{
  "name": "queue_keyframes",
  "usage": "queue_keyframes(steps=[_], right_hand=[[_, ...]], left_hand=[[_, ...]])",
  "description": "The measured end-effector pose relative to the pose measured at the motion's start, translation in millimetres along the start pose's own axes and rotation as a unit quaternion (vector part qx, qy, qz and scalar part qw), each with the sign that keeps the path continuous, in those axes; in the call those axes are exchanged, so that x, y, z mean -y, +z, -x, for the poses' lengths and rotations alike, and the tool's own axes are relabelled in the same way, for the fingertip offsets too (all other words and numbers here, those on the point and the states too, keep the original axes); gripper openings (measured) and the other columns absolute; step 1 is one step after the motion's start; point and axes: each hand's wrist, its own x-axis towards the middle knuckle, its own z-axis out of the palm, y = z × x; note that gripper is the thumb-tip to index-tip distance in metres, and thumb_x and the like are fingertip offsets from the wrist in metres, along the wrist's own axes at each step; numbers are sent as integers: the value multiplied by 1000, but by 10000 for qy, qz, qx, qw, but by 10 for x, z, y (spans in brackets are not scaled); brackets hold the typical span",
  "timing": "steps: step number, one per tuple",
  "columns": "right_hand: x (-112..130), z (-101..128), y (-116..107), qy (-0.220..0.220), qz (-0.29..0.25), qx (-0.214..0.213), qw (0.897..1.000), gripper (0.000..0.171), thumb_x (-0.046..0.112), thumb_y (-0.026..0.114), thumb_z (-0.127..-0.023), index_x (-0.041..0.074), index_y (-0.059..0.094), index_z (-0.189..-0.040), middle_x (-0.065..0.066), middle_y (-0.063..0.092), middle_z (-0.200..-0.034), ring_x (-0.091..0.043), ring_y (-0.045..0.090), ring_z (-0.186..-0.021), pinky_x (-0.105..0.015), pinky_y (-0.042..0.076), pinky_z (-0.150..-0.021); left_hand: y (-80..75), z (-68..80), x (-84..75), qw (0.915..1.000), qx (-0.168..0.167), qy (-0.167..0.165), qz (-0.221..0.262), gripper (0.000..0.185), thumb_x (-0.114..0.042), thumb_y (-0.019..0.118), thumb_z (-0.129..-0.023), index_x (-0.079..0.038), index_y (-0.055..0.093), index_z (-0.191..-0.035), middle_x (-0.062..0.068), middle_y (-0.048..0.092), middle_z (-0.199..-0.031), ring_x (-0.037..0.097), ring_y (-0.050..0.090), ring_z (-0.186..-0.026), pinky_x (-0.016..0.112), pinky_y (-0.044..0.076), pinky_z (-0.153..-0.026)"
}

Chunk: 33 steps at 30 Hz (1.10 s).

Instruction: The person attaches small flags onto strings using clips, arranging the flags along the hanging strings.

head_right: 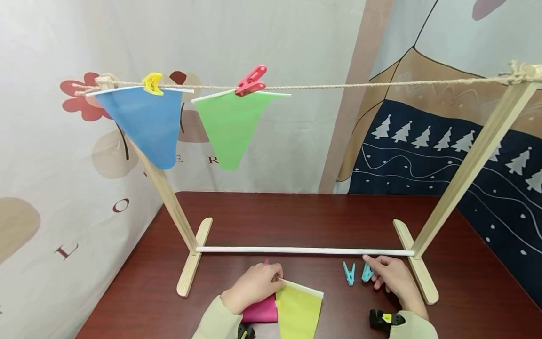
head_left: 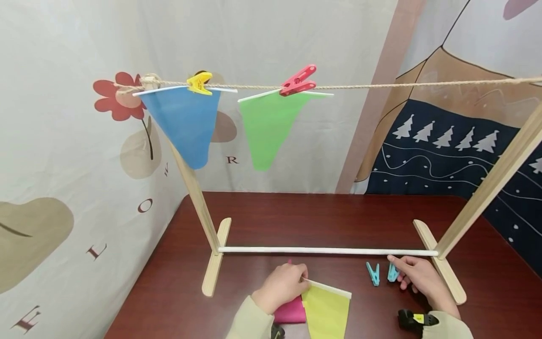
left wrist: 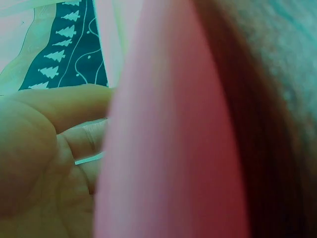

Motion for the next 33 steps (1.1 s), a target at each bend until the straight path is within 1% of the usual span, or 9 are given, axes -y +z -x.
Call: queue_keyframes(steps=[3, 7, 10, 14, 18, 20, 24, 27, 33], right_hand=[[-19, 11, 2, -56, -122, 22, 9999, 51, 56, 53, -79, 6, 55, -75, -5, 57, -62, -20, 57, -54, -31, 41, -45], [-31, 0, -8, -192, -188, 3, 9996, 47, 52, 52, -83, 4, 54, -80, -6, 57, -65, -20, 57, -53, -31, 41, -45], [-46, -10, -15, -319, -371, 49, 9988, 44, 47, 50, -86, 3, 55, -88, -6, 58, -69, -20, 57, -54, -31, 42, -44], [-43, -18, -8, -586, -869, 109, 9944, 45, 43, 47, -90, -1, 53, -98, -9, 59, -75, -20, 59, -59, -31, 44, -46], [-14, -9, 5, -881, -1190, 1, 9890, 45, 42, 46, -90, -1, 54, -99, -8, 60, -79, -17, 59, -62, -30, 46, -49], [-2, 2, 6, -972, -1358, -73, 9859, 43, 41, 47, -90, -1, 55, -98, -8, 60, -79, -16, 59, -63, -30, 46, -49], [10, 28, -8, -1053, -1594, -265, 9812, 39, 41, 48, -90, 3, 57, -97, -7, 61, -79, -15, 59, -67, -31, 46, -51], [16, 35, -17, -1065, -1680, -447, 9790, 38, 42, 49, -89, 6, 59, -97, -3, 62, -79, -14, 58, -68, -30, 47, -53], [9, 25, -1, -1076, -1776, -608, 9763, 39, 42, 51, -88, 5, 61, -97, 7, 61, -78, -12, 58, -68, -29, 47, -54]], left_hand=[[0, 18, -19, 9999, 80, -121, 10, 10, -25, 59, -77, -20, 54, -70, -13, 45, -58, 6, 43, -55, 21, 37, -54], [-23, 22, -30, 9996, 139, -191, -133, 10, -26, 60, -77, -21, 54, -70, -13, 45, -59, 6, 43, -55, 23, 37, -52], [-31, 24, -34, 9996, 160, -108, -203, 9, -26, 60, -78, -22, 55, -72, -14, 46, -60, 5, 43, -56, 23, 37, -52], [-27, 28, -38, 9996, 252, 67, -141, 7, -25, 60, -79, -22, 56, -73, -14, 46, -62, 3, 43, -57, 21, 38, -54], [-31, 26, -47, 9994, 318, 108, -47, 8, -25, 60, -80, -22, 56, -73, -14, 45, -65, 3, 42, -58, 21, 38, -56], [-37, 13, -51, 9995, 237, 196, -28, 8, -25, 59, -80, -23, 56, -73, -14, 45, -67, 2, 42, -59, 24, 42, -65], [-47, -21, -58, 9991, -9, 406, 82, 7, -25, 57, -80, -25, 55, -74, -15, 45, -69, 2, 43, -62, 24, 42, -67], [-55, -31, -57, 9987, -146, 452, 202, 6, -24, 57, -81, -25, 56, -75, -15, 45, -71, 2, 43, -62, 21, 39, -60], [-46, -27, -18, 9984, -242, 419, 293, 6, -23, 58, -81, -25, 57, -76, -14, 46, -72, 2, 42, -61, 19, 37, -60]])
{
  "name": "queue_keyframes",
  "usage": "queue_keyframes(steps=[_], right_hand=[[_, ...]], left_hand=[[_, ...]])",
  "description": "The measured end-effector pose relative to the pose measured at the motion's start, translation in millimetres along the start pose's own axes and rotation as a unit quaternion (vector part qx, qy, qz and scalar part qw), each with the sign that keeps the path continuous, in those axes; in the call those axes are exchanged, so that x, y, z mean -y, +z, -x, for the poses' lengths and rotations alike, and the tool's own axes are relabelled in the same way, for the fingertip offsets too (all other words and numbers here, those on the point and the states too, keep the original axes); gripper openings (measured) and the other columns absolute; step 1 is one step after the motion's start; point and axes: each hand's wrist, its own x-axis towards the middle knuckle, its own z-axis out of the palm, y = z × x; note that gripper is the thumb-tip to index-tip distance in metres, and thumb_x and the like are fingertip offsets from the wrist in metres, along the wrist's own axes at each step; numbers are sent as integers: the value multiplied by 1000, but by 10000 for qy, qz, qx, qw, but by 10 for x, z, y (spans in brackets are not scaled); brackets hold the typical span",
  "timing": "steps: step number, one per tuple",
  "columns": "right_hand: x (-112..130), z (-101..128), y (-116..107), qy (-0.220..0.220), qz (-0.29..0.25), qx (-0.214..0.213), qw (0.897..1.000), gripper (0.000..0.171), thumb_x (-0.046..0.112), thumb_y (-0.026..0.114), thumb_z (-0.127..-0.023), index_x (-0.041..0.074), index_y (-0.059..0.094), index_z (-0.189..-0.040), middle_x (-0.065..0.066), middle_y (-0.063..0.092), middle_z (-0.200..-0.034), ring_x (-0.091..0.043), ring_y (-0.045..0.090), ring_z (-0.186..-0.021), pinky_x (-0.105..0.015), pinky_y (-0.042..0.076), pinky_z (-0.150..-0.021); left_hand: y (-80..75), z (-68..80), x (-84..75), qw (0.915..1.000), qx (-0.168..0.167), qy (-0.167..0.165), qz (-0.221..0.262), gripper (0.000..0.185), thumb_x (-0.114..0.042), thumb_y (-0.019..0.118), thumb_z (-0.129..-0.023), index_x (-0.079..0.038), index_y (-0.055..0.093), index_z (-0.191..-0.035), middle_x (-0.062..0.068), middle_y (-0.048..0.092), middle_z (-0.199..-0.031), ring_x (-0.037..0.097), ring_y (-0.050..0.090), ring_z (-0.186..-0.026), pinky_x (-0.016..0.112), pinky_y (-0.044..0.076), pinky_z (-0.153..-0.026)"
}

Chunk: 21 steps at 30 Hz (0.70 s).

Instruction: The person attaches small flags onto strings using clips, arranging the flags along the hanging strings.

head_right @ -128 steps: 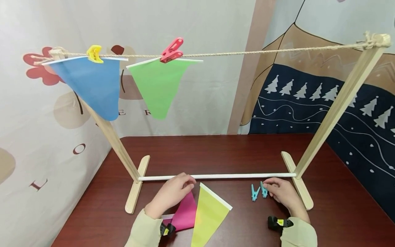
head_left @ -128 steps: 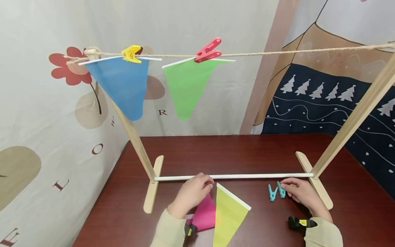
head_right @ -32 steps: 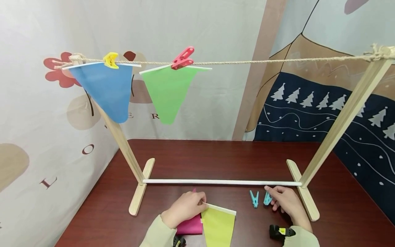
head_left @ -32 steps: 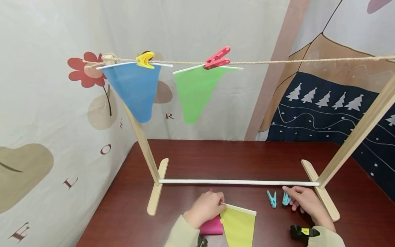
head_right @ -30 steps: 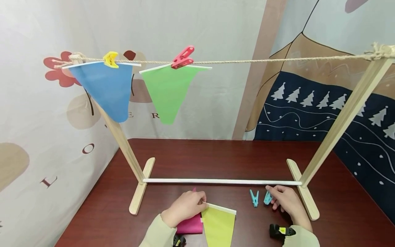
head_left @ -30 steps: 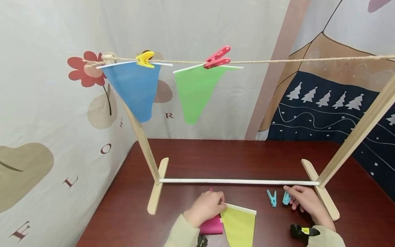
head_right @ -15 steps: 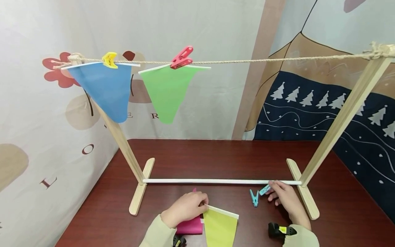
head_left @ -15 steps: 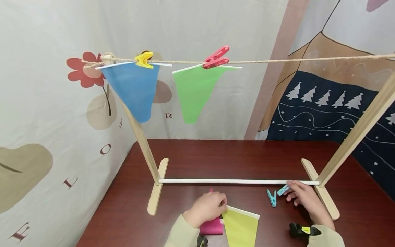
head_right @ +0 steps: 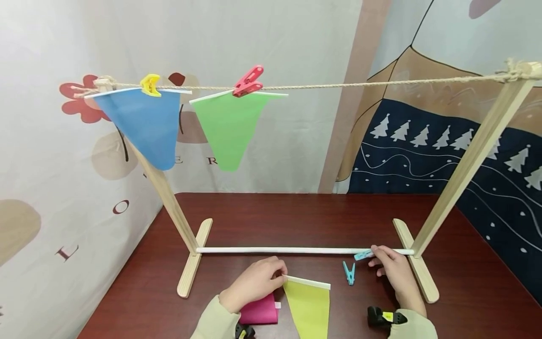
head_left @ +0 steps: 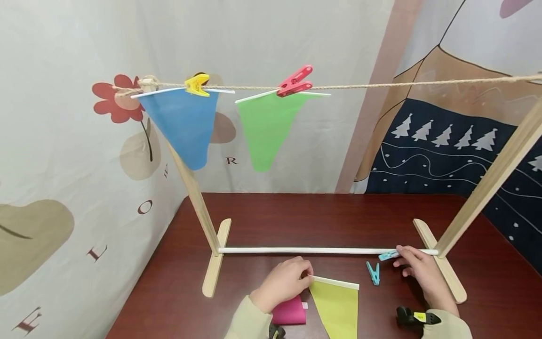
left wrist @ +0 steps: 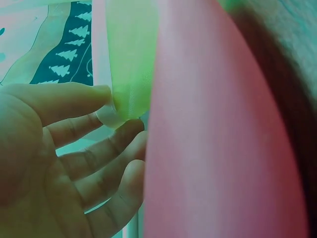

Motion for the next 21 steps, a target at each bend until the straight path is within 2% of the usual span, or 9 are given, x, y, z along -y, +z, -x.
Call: queue_keyframes(steps=[2, 6, 10, 13, 15, 21], right_hand=[[-10, -1, -1, -27, -18, -40, 10000, 38, 40, 52, -88, 5, 62, -96, 9, 60, -79, -11, 58, -68, -29, 47, -54], [-27, -16, -17, 76, -186, -105, 9997, 29, 39, 53, -88, 12, 64, -90, 7, 60, -78, -10, 59, -68, -28, 47, -54], [-30, -33, -33, 186, -488, -189, 9985, 24, 38, 54, -87, 16, 64, -85, 3, 62, -76, -10, 59, -67, -27, 46, -53], [-30, -25, -40, 192, -626, -176, 9977, 21, 37, 54, -87, 18, 64, -86, 5, 61, -78, -9, 59, -67, -26, 46, -52], [-32, -21, -41, 166, -685, -103, 9975, 21, 36, 55, -87, 18, 63, -90, 7, 61, -80, -9, 60, -68, -25, 47, -53], [-51, -22, -50, 128, -660, 115, 9977, 35, 37, 56, -86, 7, 60, -103, 10, 60, -86, -9, 62, -74, -27, 49, -57]], left_hand=[[12, -3, 11, 10000, -9, 65, 15, 6, -23, 58, -81, -25, 57, -76, -14, 46, -72, 1, 41, -62, 18, 37, -60], [24, -6, 17, 9998, 4, 187, 36, 4, -24, 60, -80, -26, 58, -77, -15, 47, -73, 1, 42, -63, 18, 37, -61], [21, 5, 18, 9999, 73, 133, 78, 5, -25, 61, -80, -27, 59, -75, -16, 48, -72, 1, 42, -63, 18, 37, -61], [14, 12, 19, 9998, 130, 102, 79, 5, -26, 61, -79, -27, 60, -74, -16, 48, -71, 0, 41, -62, 18, 36, -59], [7, 9, 16, 9998, 170, 119, 48, 5, -27, 60, -80, -27, 61, -75, -16, 47, -70, 0, 41, -61, 18, 36, -59], [-3, 8, 9, 9993, 286, 241, -37, 5, -27, 60, -81, -27, 64, -78, -18, 46, -69, 0, 42, -60, 18, 36, -58]])
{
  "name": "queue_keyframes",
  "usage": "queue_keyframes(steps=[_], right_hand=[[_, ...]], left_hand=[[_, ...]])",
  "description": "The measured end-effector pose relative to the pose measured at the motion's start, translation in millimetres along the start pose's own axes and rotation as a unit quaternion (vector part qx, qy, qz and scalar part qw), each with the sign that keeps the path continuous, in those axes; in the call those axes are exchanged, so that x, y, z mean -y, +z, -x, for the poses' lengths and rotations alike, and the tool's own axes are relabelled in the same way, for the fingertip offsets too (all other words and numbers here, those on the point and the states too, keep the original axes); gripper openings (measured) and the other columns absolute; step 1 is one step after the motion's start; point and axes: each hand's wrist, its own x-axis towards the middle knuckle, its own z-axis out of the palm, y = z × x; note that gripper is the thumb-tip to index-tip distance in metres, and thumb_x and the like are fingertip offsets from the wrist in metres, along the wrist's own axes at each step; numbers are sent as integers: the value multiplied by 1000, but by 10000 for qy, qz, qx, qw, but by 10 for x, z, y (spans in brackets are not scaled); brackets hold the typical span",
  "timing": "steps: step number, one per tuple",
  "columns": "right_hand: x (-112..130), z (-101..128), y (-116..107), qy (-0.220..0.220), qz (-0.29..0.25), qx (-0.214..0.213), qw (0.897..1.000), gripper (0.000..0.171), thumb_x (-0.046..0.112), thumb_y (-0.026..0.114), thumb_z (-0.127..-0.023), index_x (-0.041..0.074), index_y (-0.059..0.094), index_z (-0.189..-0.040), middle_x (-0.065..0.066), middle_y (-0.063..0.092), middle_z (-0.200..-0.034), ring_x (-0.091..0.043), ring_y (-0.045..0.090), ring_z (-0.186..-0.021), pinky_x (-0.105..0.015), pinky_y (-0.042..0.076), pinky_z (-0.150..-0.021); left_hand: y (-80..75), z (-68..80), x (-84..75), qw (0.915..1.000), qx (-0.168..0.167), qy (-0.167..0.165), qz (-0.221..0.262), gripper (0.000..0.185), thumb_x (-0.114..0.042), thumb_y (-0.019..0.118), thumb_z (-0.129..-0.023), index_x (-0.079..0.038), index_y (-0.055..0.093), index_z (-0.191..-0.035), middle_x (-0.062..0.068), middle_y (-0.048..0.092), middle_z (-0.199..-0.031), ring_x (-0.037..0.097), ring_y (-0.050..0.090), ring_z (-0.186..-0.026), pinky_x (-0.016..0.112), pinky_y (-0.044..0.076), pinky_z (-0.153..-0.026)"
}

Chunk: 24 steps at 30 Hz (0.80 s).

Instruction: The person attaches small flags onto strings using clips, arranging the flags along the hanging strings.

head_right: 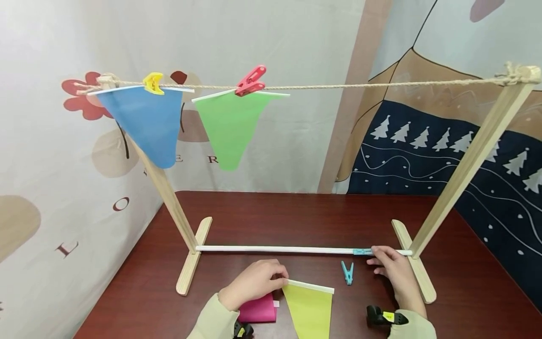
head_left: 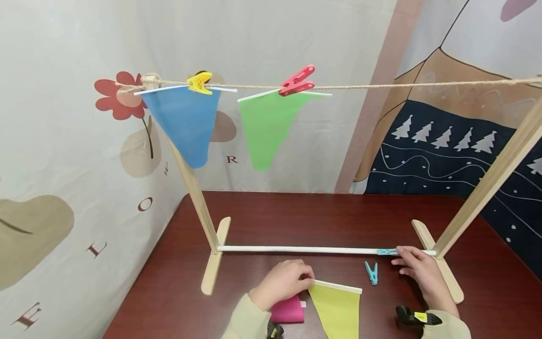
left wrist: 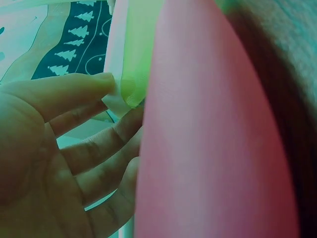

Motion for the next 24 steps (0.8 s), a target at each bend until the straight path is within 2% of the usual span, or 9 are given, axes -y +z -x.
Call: queue_keyframes(steps=[5, 8, 11, 16, 20, 24], right_hand=[[-31, 1, -2, -10, 123, 108, 9999, 26, 35, 57, -85, 12, 63, -97, 7, 63, -85, -9, 63, -75, -27, 49, -59], [-44, 0, 8, -166, 214, 225, 9994, 24, 29, 59, -86, 8, 64, -95, 3, 64, -84, -10, 63, -74, -26, 49, -59], [-52, -2, 18, -281, 339, 294, 9986, 28, 24, 61, -85, -1, 62, -97, 0, 64, -84, -10, 62, -73, -26, 49, -60], [-63, -10, 34, 26, 740, 521, 9959, 45, 26, 63, -83, -10, 55, -109, -6, 64, -91, -12, 63, -77, -28, 51, -65], [-62, -15, 43, 183, 1172, 781, 9899, 46, 25, 62, -83, -9, 54, -112, -11, 64, -93, -14, 63, -79, -30, 51, -67], [-38, -21, 66, 112, 1574, 914, 9832, 43, 26, 63, -82, -6, 57, -109, -11, 64, -87, -16, 62, -76, -30, 50, -65]], left_hand=[[-5, -4, 6, 9999, 64, 64, -91, 6, -26, 60, -81, -28, 66, -79, -18, 47, -69, 0, 44, -61, 18, 37, -58], [-3, -1, 16, 9999, 70, 77, -121, 7, -25, 60, -81, -28, 67, -80, -18, 48, -70, 0, 44, -62, 18, 38, -59], [-3, -2, 27, 9998, 69, 119, -155, 8, -25, 61, -81, -28, 68, -81, -19, 49, -71, 0, 45, -63, 18, 38, -60], [-3, -3, 36, 9997, 86, 158, -168, 9, -25, 61, -82, -27, 70, -83, -19, 51, -71, -1, 46, -64, 17, 39, -60], [-2, 6, 35, 9997, 106, 134, -146, 10, -24, 61, -82, -26, 70, -83, -18, 51, -71, -1, 47, -64, 17, 38, -60], [-14, 11, 31, 9998, 92, 86, -185, 10, -25, 61, -82, -28, 70, -83, -18, 50, -71, 0, 47, -64, 17, 38, -60]])
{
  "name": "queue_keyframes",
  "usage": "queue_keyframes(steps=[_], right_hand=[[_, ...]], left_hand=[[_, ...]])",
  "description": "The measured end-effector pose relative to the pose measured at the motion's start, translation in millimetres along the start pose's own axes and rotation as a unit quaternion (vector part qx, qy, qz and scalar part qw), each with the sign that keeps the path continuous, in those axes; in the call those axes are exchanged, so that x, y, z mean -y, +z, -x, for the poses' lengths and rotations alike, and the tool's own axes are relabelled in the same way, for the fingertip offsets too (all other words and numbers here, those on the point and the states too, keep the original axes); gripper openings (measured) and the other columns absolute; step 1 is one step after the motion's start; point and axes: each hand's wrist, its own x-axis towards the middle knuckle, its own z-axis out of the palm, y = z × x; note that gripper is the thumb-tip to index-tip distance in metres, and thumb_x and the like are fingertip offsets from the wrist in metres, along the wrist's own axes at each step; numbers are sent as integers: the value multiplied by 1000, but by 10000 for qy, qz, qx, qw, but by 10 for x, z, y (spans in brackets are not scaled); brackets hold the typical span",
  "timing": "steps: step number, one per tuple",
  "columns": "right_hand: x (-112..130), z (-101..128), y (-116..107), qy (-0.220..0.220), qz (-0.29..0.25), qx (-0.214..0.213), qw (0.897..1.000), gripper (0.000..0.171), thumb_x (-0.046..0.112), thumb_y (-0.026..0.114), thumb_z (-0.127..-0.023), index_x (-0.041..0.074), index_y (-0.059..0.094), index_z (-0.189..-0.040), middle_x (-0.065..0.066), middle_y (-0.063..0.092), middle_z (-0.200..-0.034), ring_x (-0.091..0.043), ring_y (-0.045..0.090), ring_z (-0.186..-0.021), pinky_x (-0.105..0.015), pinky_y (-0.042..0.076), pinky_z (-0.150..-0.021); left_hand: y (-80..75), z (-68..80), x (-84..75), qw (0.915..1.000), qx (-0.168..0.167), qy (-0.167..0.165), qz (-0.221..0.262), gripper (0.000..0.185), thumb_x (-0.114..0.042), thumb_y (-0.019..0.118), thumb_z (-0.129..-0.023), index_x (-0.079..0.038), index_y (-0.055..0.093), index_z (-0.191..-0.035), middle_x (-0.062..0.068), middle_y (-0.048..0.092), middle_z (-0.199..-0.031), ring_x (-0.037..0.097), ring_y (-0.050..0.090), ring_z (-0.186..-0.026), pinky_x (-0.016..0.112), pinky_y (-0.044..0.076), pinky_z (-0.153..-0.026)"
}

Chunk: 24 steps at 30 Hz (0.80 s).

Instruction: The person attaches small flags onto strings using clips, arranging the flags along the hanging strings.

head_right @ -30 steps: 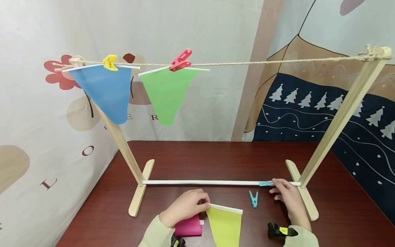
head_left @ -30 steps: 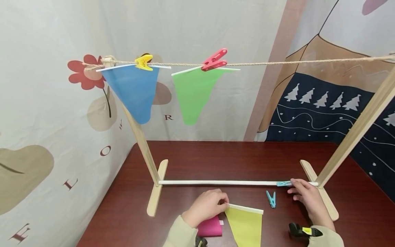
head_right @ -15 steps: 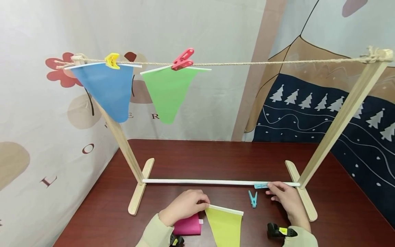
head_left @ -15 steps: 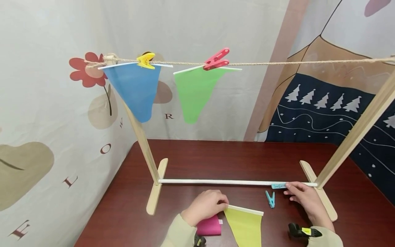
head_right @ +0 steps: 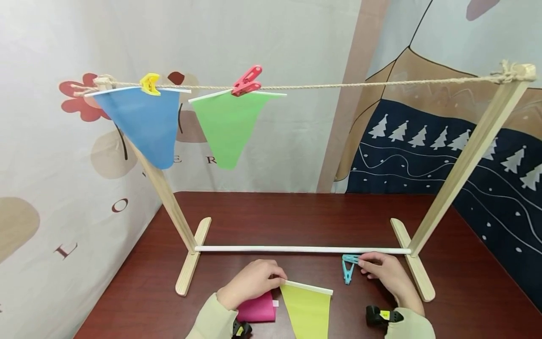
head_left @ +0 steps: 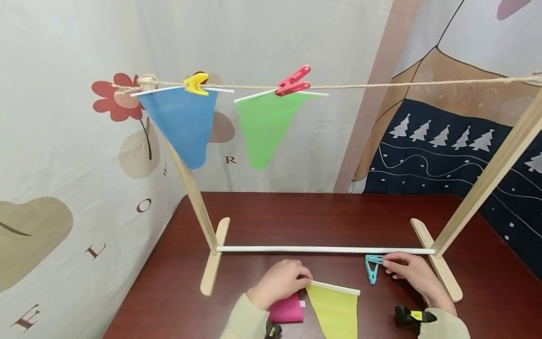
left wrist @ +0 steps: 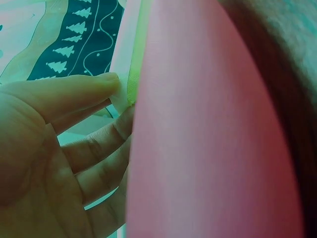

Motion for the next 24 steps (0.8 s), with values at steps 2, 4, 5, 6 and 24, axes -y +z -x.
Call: queue_keyframes(steps=[2, 4, 5, 6, 24], right_hand=[[22, -7, 4, 1, 150, 4, 9999, 44, 29, 65, -80, -4, 58, -109, -10, 64, -86, -17, 61, -75, -30, 50, -64], [36, -12, 10, 13, 298, -6, 9996, 45, 31, 65, -80, -3, 59, -109, -9, 63, -85, -17, 60, -75, -30, 50, -64], [40, -12, 14, 67, 323, -34, 9995, 46, 32, 66, -79, -2, 59, -109, -9, 63, -85, -16, 60, -75, -30, 50, -63], [40, -10, 19, 89, 357, -55, 9993, 46, 32, 66, -79, -2, 59, -109, -8, 63, -85, -16, 59, -75, -30, 49, -63], [15, -18, 31, 273, 166, -376, 9988, 50, 38, 63, -80, -2, 58, -110, -8, 59, -74, -17, 55, -65, -31, 50, -58]], left_hand=[[-9, -6, -3, 10000, -27, -40, -19, 9, -25, 61, -82, -28, 70, -83, -18, 50, -71, 0, 47, -64, 17, 38, -60], [-13, -11, -2, 10000, -58, -56, -33, 9, -25, 61, -82, -28, 70, -83, -18, 50, -72, 0, 47, -64, 17, 38, -61], [-11, -12, 0, 9999, -72, -70, -21, 9, -25, 61, -82, -27, 70, -83, -18, 50, -72, 0, 47, -64, 18, 38, -61], [-10, -12, 2, 9999, -94, -83, 0, 8, -25, 61, -83, -27, 69, -84, -17, 50, -73, 0, 47, -65, 18, 38, -61], [-13, 12, 7, 9993, -269, -268, -12, 8, -22, 61, -83, -26, 68, -84, -17, 52, -77, 2, 50, -71, 21, 41, -66]])
